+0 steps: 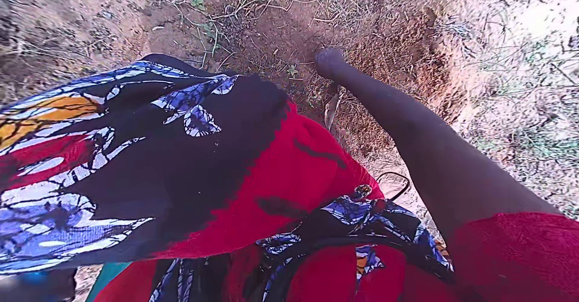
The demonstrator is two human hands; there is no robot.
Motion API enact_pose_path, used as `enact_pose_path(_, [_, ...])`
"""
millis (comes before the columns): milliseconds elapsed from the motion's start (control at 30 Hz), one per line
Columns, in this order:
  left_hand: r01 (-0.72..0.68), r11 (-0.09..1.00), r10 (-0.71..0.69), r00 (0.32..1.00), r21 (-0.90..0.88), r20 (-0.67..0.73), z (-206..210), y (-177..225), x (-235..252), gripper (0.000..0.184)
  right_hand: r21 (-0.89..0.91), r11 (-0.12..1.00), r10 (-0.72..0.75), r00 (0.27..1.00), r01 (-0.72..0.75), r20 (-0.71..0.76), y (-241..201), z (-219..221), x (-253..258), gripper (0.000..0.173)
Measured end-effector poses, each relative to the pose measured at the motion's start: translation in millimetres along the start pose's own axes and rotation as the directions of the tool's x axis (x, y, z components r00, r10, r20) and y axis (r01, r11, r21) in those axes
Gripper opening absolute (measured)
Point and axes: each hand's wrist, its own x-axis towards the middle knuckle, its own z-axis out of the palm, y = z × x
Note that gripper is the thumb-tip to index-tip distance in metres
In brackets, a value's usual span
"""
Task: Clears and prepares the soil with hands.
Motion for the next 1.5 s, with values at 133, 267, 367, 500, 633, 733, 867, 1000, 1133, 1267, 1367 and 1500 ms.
enact_pose_path(133, [0.161, 0.974, -0.196, 0.950, -0.159, -0.243, -21, -64, 5, 0.043, 0.046, 0.998, -0.045, 0.989, 0.039, 0.143, 8, -11, -1, 0.032])
enact_pose_path(267, [0.194, 0.967, -0.237, 0.925, -0.166, -0.298, -11, -51, 6, 0.042, 0.171, 0.977, -0.124, 0.991, 0.130, -0.045, 55, 31, 9, 0.039])
enact_pose_path(367, [0.184, 0.965, -0.235, 0.924, -0.187, -0.302, -7, -45, 2, 0.032, 0.362, 0.929, -0.038, 0.992, 0.078, -0.117, 68, 40, -11, 0.045])
enact_pose_path(500, [0.169, 0.966, -0.223, 0.928, -0.195, -0.300, 8, -22, 0, 0.021, 0.473, 0.859, -0.133, 0.977, 0.197, -0.166, 52, 58, -37, 0.040])
enact_pose_path(633, [0.212, 0.954, -0.269, 0.916, -0.212, -0.298, 14, -6, -8, 0.023, 0.499, 0.802, -0.301, 0.944, 0.328, -0.136, 25, 76, -25, 0.047])
enact_pose_path(733, [0.232, 0.947, -0.296, 0.898, -0.223, -0.325, 4, -23, -10, 0.034, 0.470, 0.814, -0.340, 0.936, 0.341, -0.091, 6, 87, -10, 0.042])
enact_pose_path(867, [0.262, 0.938, -0.328, 0.884, -0.227, -0.333, 1, -25, -11, 0.027, 0.328, 0.934, -0.160, 0.986, 0.139, 0.038, -22, 84, -18, 0.057])
enact_pose_path(1000, [0.262, 0.936, -0.334, 0.872, -0.235, -0.358, -3, -37, -10, 0.026, 0.253, 0.963, -0.103, 0.995, 0.096, 0.016, -26, 96, -13, 0.044])
enact_pose_path(1133, [0.203, 0.931, -0.302, 0.896, -0.304, -0.325, -29, -88, -11, 0.045, 0.306, 0.947, -0.093, 0.996, 0.094, -0.018, -12, 95, -21, 0.039])
enact_pose_path(1267, [0.193, 0.927, -0.294, 0.906, -0.322, -0.304, -28, -90, -12, 0.042, 0.401, 0.916, 0.046, 0.991, 0.009, -0.126, 17, 78, -28, 0.040])
enact_pose_path(1367, [0.202, 0.947, -0.284, 0.891, -0.251, -0.354, 1, -40, -10, 0.031, 0.557, 0.827, 0.086, 0.964, 0.071, -0.251, 53, 63, -29, 0.041])
enact_pose_path(1500, [0.195, 0.942, -0.283, 0.899, -0.271, -0.335, 6, -31, -10, 0.028, 0.582, 0.782, -0.094, 0.966, 0.222, -0.241, 60, 66, -38, 0.032])
